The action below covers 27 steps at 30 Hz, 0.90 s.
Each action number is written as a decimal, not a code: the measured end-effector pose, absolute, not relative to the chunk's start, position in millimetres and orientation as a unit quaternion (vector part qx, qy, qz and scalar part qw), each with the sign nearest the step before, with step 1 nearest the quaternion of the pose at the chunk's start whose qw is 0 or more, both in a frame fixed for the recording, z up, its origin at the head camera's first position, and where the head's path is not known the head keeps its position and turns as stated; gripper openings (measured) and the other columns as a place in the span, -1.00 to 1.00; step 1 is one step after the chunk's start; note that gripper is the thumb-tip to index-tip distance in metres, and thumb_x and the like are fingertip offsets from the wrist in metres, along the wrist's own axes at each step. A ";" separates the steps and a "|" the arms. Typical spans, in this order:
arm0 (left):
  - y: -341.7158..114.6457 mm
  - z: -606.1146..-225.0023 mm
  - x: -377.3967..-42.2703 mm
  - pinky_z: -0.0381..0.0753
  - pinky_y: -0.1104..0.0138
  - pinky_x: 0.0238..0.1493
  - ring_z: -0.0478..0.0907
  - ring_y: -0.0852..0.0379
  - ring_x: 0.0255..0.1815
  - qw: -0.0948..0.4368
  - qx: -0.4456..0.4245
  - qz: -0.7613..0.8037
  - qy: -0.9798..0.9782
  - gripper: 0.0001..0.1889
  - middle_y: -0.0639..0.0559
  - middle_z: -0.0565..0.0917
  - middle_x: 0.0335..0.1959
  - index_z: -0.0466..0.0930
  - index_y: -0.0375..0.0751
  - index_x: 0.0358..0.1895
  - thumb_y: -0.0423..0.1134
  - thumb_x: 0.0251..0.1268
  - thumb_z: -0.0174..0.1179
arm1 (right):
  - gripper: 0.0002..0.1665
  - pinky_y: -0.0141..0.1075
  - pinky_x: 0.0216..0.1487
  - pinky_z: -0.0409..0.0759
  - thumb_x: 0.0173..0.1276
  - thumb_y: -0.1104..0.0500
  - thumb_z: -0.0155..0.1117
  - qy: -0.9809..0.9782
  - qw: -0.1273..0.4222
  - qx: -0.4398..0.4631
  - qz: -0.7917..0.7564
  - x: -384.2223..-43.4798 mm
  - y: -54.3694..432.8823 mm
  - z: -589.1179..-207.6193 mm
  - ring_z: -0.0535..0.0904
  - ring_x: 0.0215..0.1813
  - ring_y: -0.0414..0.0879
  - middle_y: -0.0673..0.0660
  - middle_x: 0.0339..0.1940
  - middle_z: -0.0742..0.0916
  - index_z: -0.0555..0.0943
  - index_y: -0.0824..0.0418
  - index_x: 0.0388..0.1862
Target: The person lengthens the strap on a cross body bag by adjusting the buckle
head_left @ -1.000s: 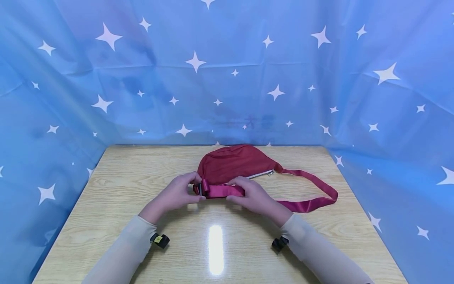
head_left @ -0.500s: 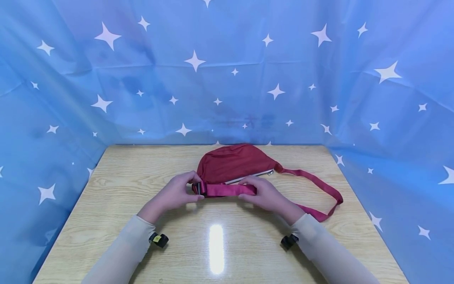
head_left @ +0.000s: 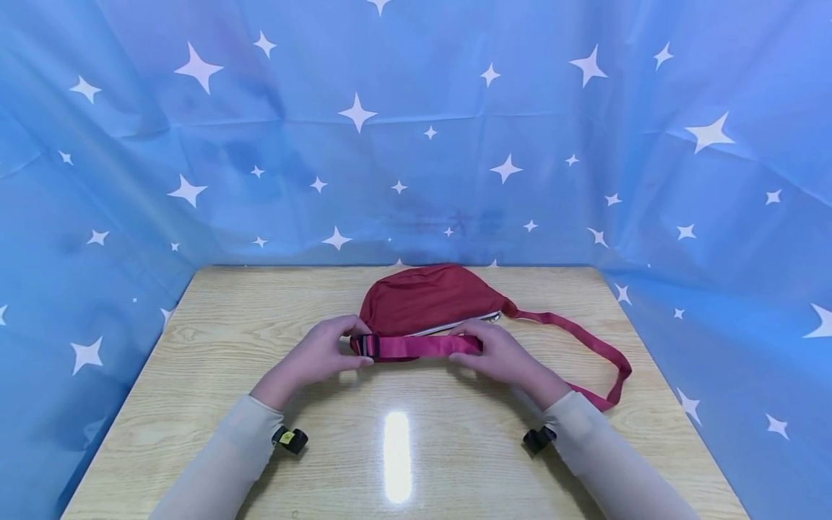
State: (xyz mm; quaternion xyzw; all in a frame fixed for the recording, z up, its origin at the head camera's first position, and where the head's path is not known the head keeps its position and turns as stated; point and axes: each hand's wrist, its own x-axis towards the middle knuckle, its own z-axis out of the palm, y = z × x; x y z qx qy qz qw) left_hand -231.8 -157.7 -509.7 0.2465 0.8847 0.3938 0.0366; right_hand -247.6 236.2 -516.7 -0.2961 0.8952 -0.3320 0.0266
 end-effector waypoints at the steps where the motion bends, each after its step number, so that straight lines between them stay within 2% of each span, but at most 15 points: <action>1: -157.4 -509.4 -231.7 0.66 -0.05 0.24 0.70 0.12 0.10 0.035 0.248 0.392 0.885 -0.58 0.25 0.76 -0.03 0.71 0.08 0.09 -0.06 0.25 0.69 | -0.56 -0.06 0.11 0.63 0.45 -0.10 0.63 0.897 0.029 -0.294 -0.329 -247.8 236.5 -516.2 0.63 0.07 -0.15 -0.14 0.16 0.76 0.75 -0.11 0.23; 6: -156.9 -510.3 -232.2 0.67 -0.04 0.29 0.70 0.12 0.14 0.032 0.252 0.388 0.886 -0.54 0.24 0.76 0.03 0.72 0.06 0.15 -0.04 0.25 0.69 | -0.56 -0.10 0.04 0.60 0.47 -0.14 0.61 0.905 0.041 -0.295 -0.303 -249.5 238.0 -515.9 0.58 -0.01 -0.13 -0.12 0.11 0.75 0.74 -0.07 0.22; 15: -155.3 -511.2 -231.9 0.70 -0.01 0.21 0.66 0.16 0.06 0.026 0.263 0.387 0.883 -0.52 0.23 0.72 0.01 0.71 0.05 0.17 -0.05 0.26 0.69 | -0.56 -0.15 -0.01 0.60 0.46 -0.17 0.61 0.911 0.059 -0.298 -0.280 -250.7 237.8 -519.4 0.56 -0.06 -0.15 -0.14 -0.01 0.71 0.72 -0.06 0.18; 19: -154.9 -511.4 -231.7 0.70 0.01 0.20 0.65 0.18 0.05 0.026 0.268 0.387 0.882 -0.52 0.24 0.71 0.01 0.70 0.06 0.17 -0.06 0.26 0.69 | -0.44 -0.10 0.13 0.66 0.46 -0.18 0.61 0.913 0.071 -0.298 -0.268 -248.5 229.5 -521.0 0.60 0.02 -0.13 -0.10 0.06 0.70 0.68 0.01 0.29; 24: -154.3 -512.4 -231.9 0.69 0.03 0.20 0.64 0.19 0.05 0.018 0.275 0.384 0.881 -0.52 0.28 0.69 -0.01 0.69 0.11 0.17 -0.05 0.26 0.69 | -0.24 -0.03 0.18 0.66 0.42 -0.16 0.64 0.916 0.035 -0.313 -0.249 -240.3 201.3 -512.6 0.62 0.05 -0.05 0.04 0.09 0.65 0.62 0.18 0.43; 27: -154.0 -512.9 -231.9 0.68 0.05 0.18 0.63 0.19 0.06 0.017 0.275 0.386 0.880 -0.53 0.30 0.68 -0.01 0.69 0.14 0.17 -0.03 0.27 0.68 | -0.21 -0.03 0.18 0.64 0.42 -0.17 0.64 0.908 0.010 -0.333 -0.253 -237.3 178.2 -505.4 0.59 0.07 -0.01 0.12 0.09 0.65 0.61 0.22 0.44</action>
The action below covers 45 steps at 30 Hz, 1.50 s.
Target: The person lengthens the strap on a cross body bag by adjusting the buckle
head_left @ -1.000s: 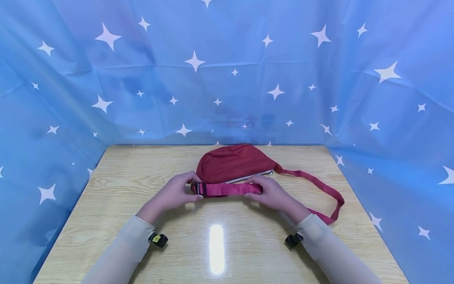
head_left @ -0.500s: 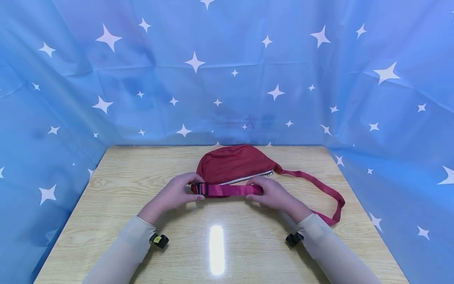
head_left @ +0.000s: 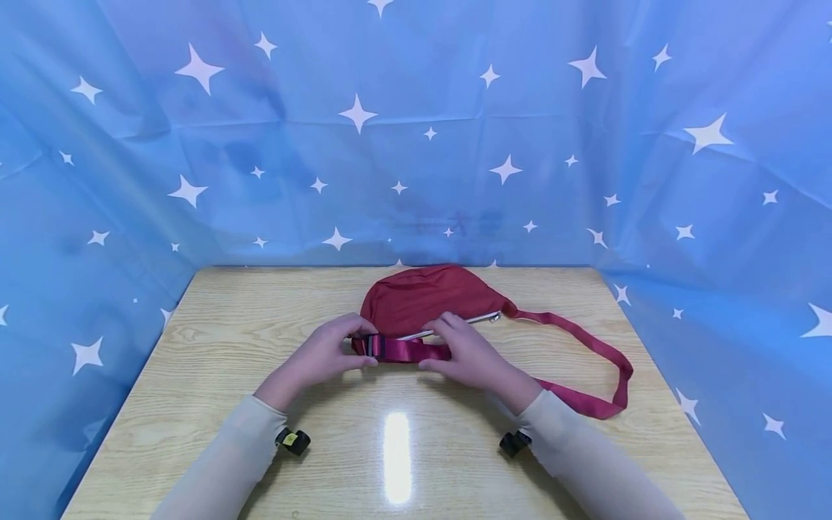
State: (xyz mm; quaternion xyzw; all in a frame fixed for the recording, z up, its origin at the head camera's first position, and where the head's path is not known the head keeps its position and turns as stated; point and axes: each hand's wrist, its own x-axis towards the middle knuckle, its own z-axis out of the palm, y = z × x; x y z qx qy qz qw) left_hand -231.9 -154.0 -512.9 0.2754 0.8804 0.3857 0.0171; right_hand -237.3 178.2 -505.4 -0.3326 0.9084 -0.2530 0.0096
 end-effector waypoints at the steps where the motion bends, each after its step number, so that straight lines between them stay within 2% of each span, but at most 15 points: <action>1: -154.1 -513.2 -231.9 0.69 0.07 0.17 0.63 0.19 0.06 0.017 0.275 0.387 0.880 -0.53 0.30 0.67 0.00 0.69 0.15 0.17 -0.02 0.27 0.68 | -0.22 -0.02 0.22 0.63 0.42 -0.17 0.63 0.905 0.004 -0.341 -0.254 -236.8 170.1 -503.4 0.59 0.11 -0.01 0.14 0.12 0.66 0.62 0.21 0.43; 5: -153.6 -514.6 -232.3 0.74 0.14 0.06 0.63 0.19 0.04 0.012 0.281 0.393 0.875 -0.53 0.29 0.66 0.03 0.70 0.17 0.19 -0.03 0.27 0.67 | -0.27 -0.05 0.28 0.62 0.46 -0.21 0.59 0.889 -0.005 -0.379 -0.257 -237.7 140.0 -500.6 0.58 0.18 -0.08 0.11 0.18 0.68 0.62 0.14 0.42; 8: -152.3 -515.4 -232.8 0.78 0.13 0.01 0.63 0.17 0.05 0.006 0.294 0.395 0.870 -0.52 0.25 0.66 0.06 0.72 0.12 0.22 -0.08 0.27 0.66 | -0.33 -0.14 0.23 0.63 0.47 -0.21 0.58 0.882 -0.004 -0.392 -0.260 -240.6 124.4 -503.1 0.57 0.15 -0.15 0.00 0.14 0.66 0.63 0.07 0.39; 11: -150.8 -515.7 -233.2 0.76 0.09 0.06 0.63 0.17 0.05 -0.001 0.300 0.393 0.869 -0.50 0.23 0.68 0.07 0.73 0.08 0.24 -0.12 0.26 0.66 | -0.40 -0.23 0.11 0.62 0.47 -0.19 0.59 0.880 -0.004 -0.392 -0.267 -243.9 116.5 -507.5 0.54 0.04 -0.20 -0.09 0.05 0.64 0.65 0.03 0.33; 16: -149.6 -515.0 -232.7 0.73 0.06 0.14 0.65 0.20 0.06 0.000 0.287 0.386 0.876 -0.44 0.24 0.69 0.07 0.68 0.05 0.30 -0.12 0.26 0.67 | -0.49 -0.26 -0.03 0.60 0.45 -0.11 0.63 0.872 0.006 -0.385 -0.302 -246.6 114.4 -510.1 0.53 -0.07 -0.20 -0.10 -0.06 0.61 0.69 0.01 0.25; 20: -146.7 -512.6 -231.1 0.70 0.10 0.18 0.66 0.19 0.08 0.001 0.271 0.367 0.890 -0.37 0.20 0.69 0.08 0.65 -0.01 0.31 -0.09 0.20 0.72 | -0.49 -0.23 0.02 0.62 0.48 -0.04 0.62 0.871 0.009 -0.384 -0.308 -246.8 114.5 -509.5 0.55 -0.03 -0.19 -0.07 0.00 0.60 0.66 0.04 0.28; 24: -140.9 -509.3 -229.2 0.67 0.08 0.18 0.65 0.10 0.06 -0.025 0.271 0.320 0.907 -0.38 0.13 0.70 0.07 0.65 -0.08 0.22 -0.10 0.13 0.76 | -0.47 -0.20 0.04 0.61 0.47 0.00 0.62 0.871 0.001 -0.385 -0.305 -246.6 112.8 -509.1 0.54 -0.01 -0.16 -0.04 0.03 0.59 0.63 0.08 0.30; 32: -136.2 -509.3 -226.5 0.64 0.05 0.17 0.64 0.08 -0.01 -0.063 0.264 0.274 0.923 -0.45 0.11 0.72 0.00 0.67 -0.07 0.12 -0.21 0.08 0.74 | -0.43 -0.29 -0.13 0.56 0.45 -0.12 0.63 0.874 -0.025 -0.389 -0.291 -243.2 107.2 -508.2 0.50 -0.15 -0.20 -0.08 -0.03 0.57 0.66 0.03 0.31; 36: -138.5 -510.0 -225.6 0.63 0.03 0.20 0.65 0.08 0.01 -0.069 0.262 0.277 0.922 -0.46 0.12 0.74 0.01 0.69 -0.06 0.14 -0.19 0.10 0.73 | -0.46 -0.30 -0.17 0.59 0.45 -0.13 0.63 0.876 -0.038 -0.384 -0.288 -242.0 107.7 -505.5 0.52 -0.18 -0.21 -0.10 -0.02 0.60 0.67 0.00 0.27; 40: -144.6 -510.8 -225.7 0.61 0.03 0.25 0.67 0.08 0.06 -0.071 0.257 0.288 0.920 -0.47 0.16 0.74 0.03 0.71 -0.03 0.17 -0.15 0.15 0.72 | -0.49 -0.27 -0.10 0.64 0.45 -0.06 0.64 0.877 -0.038 -0.377 -0.295 -243.1 113.3 -503.2 0.58 -0.13 -0.20 -0.10 0.03 0.65 0.66 -0.01 0.26; 45: -156.7 -510.6 -226.4 0.65 -0.02 0.26 0.71 -0.03 0.13 -0.064 0.249 0.316 0.913 -0.48 0.17 0.73 0.07 0.72 -0.02 0.22 -0.14 0.22 0.70 | -0.49 -0.25 -0.12 0.64 0.45 -0.09 0.63 0.882 -0.035 -0.365 -0.294 -247.0 125.8 -502.2 0.58 -0.17 -0.18 -0.12 0.03 0.66 0.66 -0.03 0.26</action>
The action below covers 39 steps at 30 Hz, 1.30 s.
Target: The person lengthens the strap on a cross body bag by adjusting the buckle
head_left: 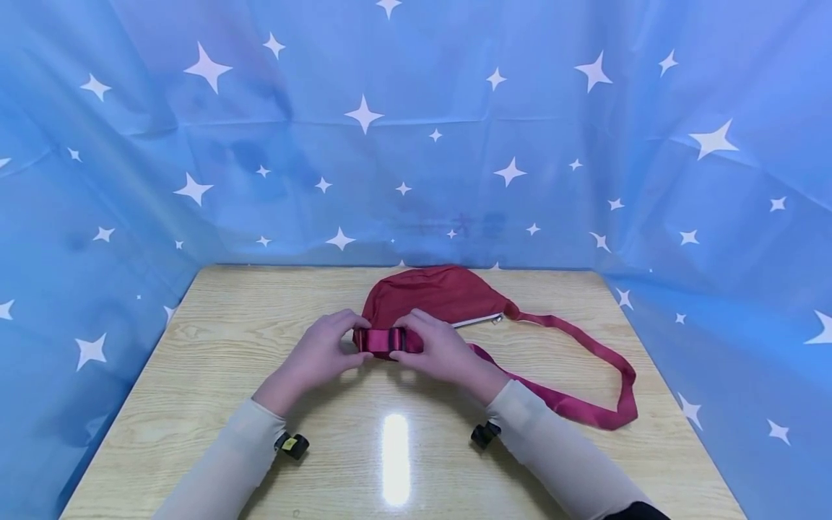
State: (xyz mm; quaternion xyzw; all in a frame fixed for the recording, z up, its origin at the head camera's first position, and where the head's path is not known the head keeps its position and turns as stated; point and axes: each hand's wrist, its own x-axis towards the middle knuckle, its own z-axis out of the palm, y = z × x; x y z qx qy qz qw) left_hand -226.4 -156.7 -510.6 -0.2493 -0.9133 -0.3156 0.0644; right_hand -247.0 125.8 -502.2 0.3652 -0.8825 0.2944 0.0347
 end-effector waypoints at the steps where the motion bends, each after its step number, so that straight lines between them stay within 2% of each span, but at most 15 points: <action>1: -159.5 -510.7 -226.8 0.65 -0.02 0.27 0.71 -0.06 0.14 0.062 -0.248 -0.319 -0.912 -0.48 0.17 0.73 0.08 0.72 -0.03 0.23 -0.14 0.24 0.69 | -0.49 -0.24 -0.12 0.63 0.45 -0.10 0.62 -0.884 0.035 0.364 0.292 -247.9 128.7 -502.3 0.57 -0.18 -0.18 -0.13 0.03 0.66 0.66 -0.03 0.27; 11: -185.0 -515.4 -232.4 0.64 -0.03 0.36 0.71 0.00 0.23 0.070 -0.253 -0.302 -0.916 -0.47 0.20 0.76 0.12 0.75 -0.02 0.25 -0.06 0.24 0.69 | -0.48 -0.20 -0.05 0.65 0.44 -0.13 0.61 -0.896 0.030 0.366 0.250 -254.7 155.3 -505.2 0.60 -0.12 -0.19 -0.10 0.03 0.72 0.70 0.04 0.25; 18: -192.1 -514.7 -236.7 0.67 -0.03 0.31 0.72 -0.02 0.16 0.076 -0.278 -0.257 -0.922 -0.45 0.15 0.74 0.09 0.78 -0.07 0.25 -0.05 0.23 0.69 | -0.48 -0.25 -0.13 0.62 0.39 -0.11 0.65 -0.905 0.021 0.359 0.226 -259.5 157.8 -508.5 0.57 -0.19 -0.21 -0.08 -0.06 0.73 0.73 0.09 0.20; 25: -196.0 -513.1 -238.6 0.65 -0.06 0.34 0.72 -0.07 0.20 0.059 -0.278 -0.251 -0.925 -0.46 0.07 0.75 0.12 0.79 -0.09 0.23 -0.06 0.21 0.70 | -0.48 -0.26 -0.13 0.62 0.35 -0.13 0.68 -0.913 0.017 0.351 0.208 -261.7 158.2 -510.4 0.57 -0.18 -0.21 -0.10 -0.10 0.73 0.75 0.09 0.14; 39: -202.2 -515.2 -243.1 0.64 -0.02 0.35 0.69 0.00 0.19 0.027 -0.261 -0.279 -0.924 -0.50 0.12 0.74 0.12 0.81 -0.03 0.21 -0.07 0.22 0.70 | -0.51 -0.23 -0.14 0.62 0.32 -0.11 0.69 -0.914 0.010 0.349 0.207 -264.0 160.0 -509.6 0.57 -0.20 -0.20 -0.09 -0.15 0.74 0.77 0.10 0.10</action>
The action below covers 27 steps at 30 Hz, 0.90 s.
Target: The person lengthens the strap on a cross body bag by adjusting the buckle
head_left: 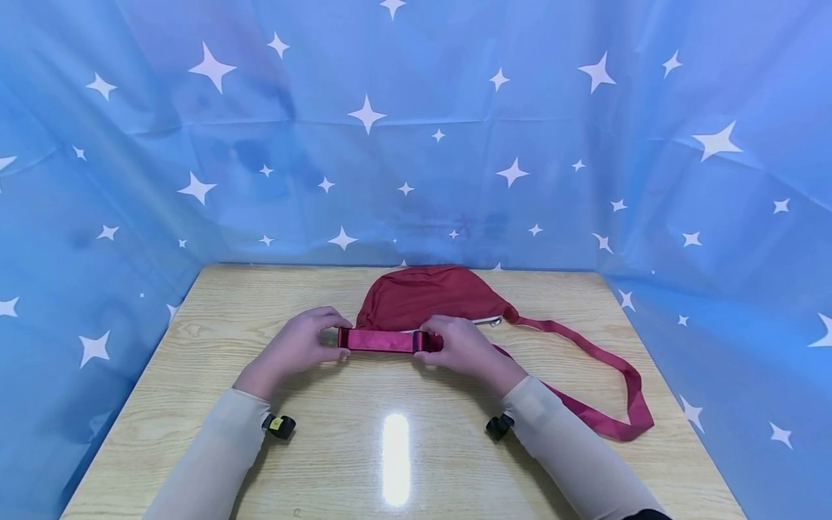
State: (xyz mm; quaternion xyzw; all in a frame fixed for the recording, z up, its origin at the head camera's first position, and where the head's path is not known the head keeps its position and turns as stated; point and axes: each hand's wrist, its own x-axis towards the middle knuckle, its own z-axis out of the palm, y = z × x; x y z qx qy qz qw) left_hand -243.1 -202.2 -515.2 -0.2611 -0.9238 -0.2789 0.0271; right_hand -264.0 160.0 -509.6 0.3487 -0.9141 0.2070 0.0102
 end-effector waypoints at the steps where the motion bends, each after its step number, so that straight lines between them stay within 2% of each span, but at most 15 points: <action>1: -202.5 -516.2 -243.6 0.65 -0.01 0.33 0.70 0.01 0.18 0.027 -0.261 -0.281 -0.923 -0.51 0.13 0.74 0.11 0.81 -0.03 0.20 -0.08 0.22 0.70 | -0.51 -0.22 -0.14 0.62 0.32 -0.10 0.69 -0.913 0.012 0.351 0.208 -263.6 160.1 -509.5 0.57 -0.20 -0.20 -0.08 -0.15 0.74 0.77 0.11 0.09; 7: -204.4 -522.9 -246.9 0.70 0.05 0.16 0.68 0.08 0.02 0.023 -0.265 -0.290 -0.919 -0.52 0.18 0.74 0.04 0.84 -0.01 0.18 -0.10 0.19 0.71 | -0.57 -0.27 -0.21 0.56 0.31 -0.09 0.70 -0.911 0.011 0.363 0.196 -264.4 160.3 -512.5 0.53 -0.24 -0.21 -0.11 -0.23 0.71 0.76 0.09 -0.02; 12: -206.6 -529.2 -250.4 0.69 0.07 0.13 0.66 0.13 -0.03 0.021 -0.274 -0.282 -0.919 -0.52 0.22 0.74 -0.02 0.86 -0.03 0.16 -0.08 0.16 0.73 | -0.59 -0.29 -0.26 0.52 0.32 -0.15 0.70 -0.911 0.005 0.372 0.180 -269.8 157.4 -519.0 0.49 -0.28 -0.22 -0.14 -0.29 0.67 0.74 0.05 -0.12; 20: -210.2 -535.2 -257.2 0.70 0.09 0.10 0.66 0.16 -0.04 0.028 -0.289 -0.228 -0.929 -0.51 0.19 0.76 -0.05 0.87 -0.06 0.16 -0.04 0.17 0.73 | -0.55 -0.20 -0.07 0.63 0.32 -0.19 0.68 -0.923 -0.009 0.356 0.144 -272.6 146.7 -520.7 0.59 -0.08 -0.14 -0.06 -0.14 0.74 0.80 0.08 -0.03; 27: -208.1 -533.0 -255.2 0.69 0.04 0.14 0.67 0.10 -0.02 0.019 -0.277 -0.204 -0.939 -0.50 0.14 0.75 -0.04 0.85 -0.07 0.19 -0.01 0.21 0.70 | -0.47 -0.19 0.02 0.66 0.35 -0.19 0.69 -0.931 -0.021 0.333 0.149 -269.1 143.4 -520.6 0.55 0.00 -0.13 -0.05 -0.08 0.68 0.84 0.12 0.12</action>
